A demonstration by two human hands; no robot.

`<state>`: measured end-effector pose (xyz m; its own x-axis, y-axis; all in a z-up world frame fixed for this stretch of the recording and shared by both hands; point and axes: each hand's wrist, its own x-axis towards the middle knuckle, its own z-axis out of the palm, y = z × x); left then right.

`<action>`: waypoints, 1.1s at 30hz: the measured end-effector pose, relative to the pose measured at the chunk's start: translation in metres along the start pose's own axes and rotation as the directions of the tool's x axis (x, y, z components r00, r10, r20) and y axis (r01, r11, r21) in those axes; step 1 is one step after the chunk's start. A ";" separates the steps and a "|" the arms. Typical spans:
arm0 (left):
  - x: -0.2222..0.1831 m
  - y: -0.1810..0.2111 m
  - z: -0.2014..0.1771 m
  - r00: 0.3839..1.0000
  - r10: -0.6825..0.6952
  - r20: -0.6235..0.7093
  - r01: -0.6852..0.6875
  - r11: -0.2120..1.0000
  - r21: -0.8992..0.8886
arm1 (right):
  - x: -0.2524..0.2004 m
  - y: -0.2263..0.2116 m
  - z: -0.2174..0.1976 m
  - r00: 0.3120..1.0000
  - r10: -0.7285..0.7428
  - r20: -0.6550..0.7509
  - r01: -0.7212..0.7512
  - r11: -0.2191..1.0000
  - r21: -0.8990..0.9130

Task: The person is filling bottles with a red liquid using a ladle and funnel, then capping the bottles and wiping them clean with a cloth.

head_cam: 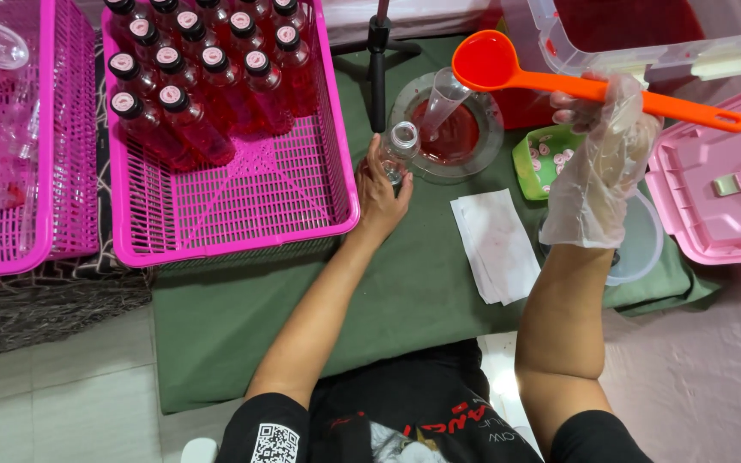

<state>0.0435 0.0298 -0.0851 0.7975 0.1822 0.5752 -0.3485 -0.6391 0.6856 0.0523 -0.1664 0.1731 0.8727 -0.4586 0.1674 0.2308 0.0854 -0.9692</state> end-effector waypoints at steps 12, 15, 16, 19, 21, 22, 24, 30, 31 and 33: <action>0.000 -0.003 0.005 1.000 0.014 -0.022 -0.014 1.000 0.001 | -0.014 0.003 -0.003 0.993 -0.081 0.083 0.085 0.995 -0.049; -0.001 -0.002 0.005 1.000 0.005 -0.022 -0.005 1.000 0.000 | -0.015 0.006 -0.005 0.985 -0.123 0.125 0.129 0.991 -0.046; -0.002 -0.003 0.005 1.000 0.002 -0.023 -0.002 1.000 0.002 | -0.015 0.007 -0.006 0.981 -0.131 0.144 0.138 0.990 -0.041; -0.002 -0.004 0.007 1.000 -0.008 -0.018 0.008 1.000 -0.007 | -0.010 0.015 -0.011 0.969 -0.156 0.193 0.169 0.984 -0.053; -0.002 -0.004 0.007 1.000 -0.012 -0.013 0.012 1.000 -0.017 | -0.006 0.020 -0.015 0.959 -0.176 0.222 0.195 0.979 -0.068; -0.001 -0.003 0.006 1.000 -0.018 -0.008 0.018 1.000 -0.013 | -0.004 0.021 -0.017 0.954 -0.177 0.242 0.209 0.971 -0.113; -0.001 -0.003 0.006 1.000 -0.024 -0.004 0.024 1.000 -0.009 | -0.004 0.020 -0.018 0.948 -0.179 0.262 0.224 0.962 -0.156; 0.000 -0.001 0.004 1.000 0.010 -0.017 -0.010 1.000 -0.027 | -0.013 0.014 -0.010 0.956 -0.178 0.234 0.209 0.971 -0.115; 0.000 -0.002 0.005 1.000 -0.002 -0.016 0.002 1.000 -0.023 | -0.014 0.014 -0.009 0.951 -0.194 0.240 0.222 0.970 -0.095; 0.000 -0.002 0.004 1.000 -0.012 -0.018 0.011 1.000 -0.018 | -0.016 0.014 -0.009 0.946 -0.213 0.246 0.237 0.969 -0.071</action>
<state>0.0461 0.0279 -0.0883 0.7925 0.2029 0.5751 -0.3482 -0.6236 0.6999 0.0382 -0.1658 0.1558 0.8818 -0.2347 0.4092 0.3998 -0.0885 -0.9123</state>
